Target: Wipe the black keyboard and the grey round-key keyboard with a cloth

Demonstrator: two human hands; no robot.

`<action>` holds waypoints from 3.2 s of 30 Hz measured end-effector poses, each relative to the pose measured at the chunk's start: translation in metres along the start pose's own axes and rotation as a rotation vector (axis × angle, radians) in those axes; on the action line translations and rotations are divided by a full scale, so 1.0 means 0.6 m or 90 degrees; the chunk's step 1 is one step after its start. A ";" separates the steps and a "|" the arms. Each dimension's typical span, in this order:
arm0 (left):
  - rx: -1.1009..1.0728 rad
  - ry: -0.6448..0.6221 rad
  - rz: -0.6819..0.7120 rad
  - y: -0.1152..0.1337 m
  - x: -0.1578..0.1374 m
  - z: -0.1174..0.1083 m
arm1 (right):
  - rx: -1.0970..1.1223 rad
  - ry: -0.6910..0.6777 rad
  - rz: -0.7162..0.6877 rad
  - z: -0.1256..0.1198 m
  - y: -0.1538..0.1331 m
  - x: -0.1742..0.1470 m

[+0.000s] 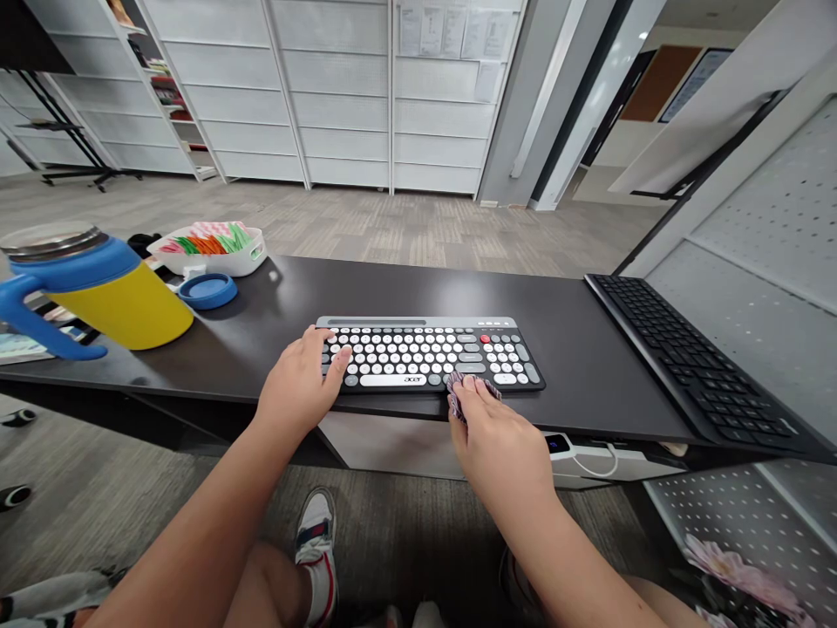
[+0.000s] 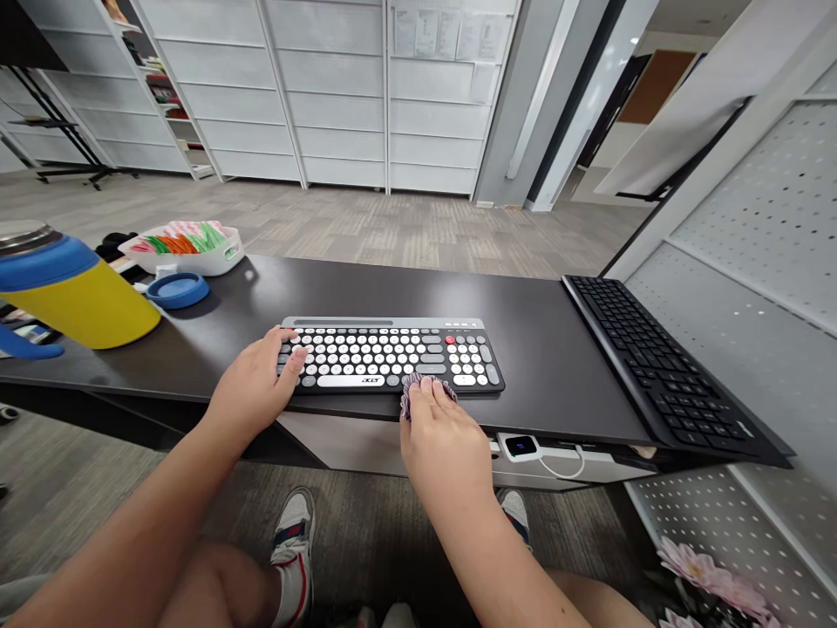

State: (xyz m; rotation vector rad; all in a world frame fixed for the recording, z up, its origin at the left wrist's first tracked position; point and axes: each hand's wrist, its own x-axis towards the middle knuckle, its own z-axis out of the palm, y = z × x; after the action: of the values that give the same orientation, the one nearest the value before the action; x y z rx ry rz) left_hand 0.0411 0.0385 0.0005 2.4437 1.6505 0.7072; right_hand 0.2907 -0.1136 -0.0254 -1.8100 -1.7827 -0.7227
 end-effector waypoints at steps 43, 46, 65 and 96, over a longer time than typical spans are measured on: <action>0.000 -0.001 0.001 0.002 0.000 -0.001 | 0.006 0.000 -0.005 0.000 0.001 0.000; 0.001 0.000 -0.004 0.001 0.000 -0.001 | 0.003 -0.005 -0.005 0.000 0.001 0.000; 0.003 -0.002 -0.001 0.003 0.000 -0.002 | -0.001 0.004 -0.005 0.000 0.000 -0.001; 0.002 -0.002 -0.003 0.001 0.000 -0.001 | 0.003 0.013 0.000 0.003 -0.001 -0.001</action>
State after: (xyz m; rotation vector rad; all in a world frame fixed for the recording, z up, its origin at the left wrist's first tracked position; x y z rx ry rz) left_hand 0.0416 0.0379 0.0010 2.4420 1.6566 0.6997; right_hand 0.2904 -0.1130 -0.0273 -1.7937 -1.7698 -0.7335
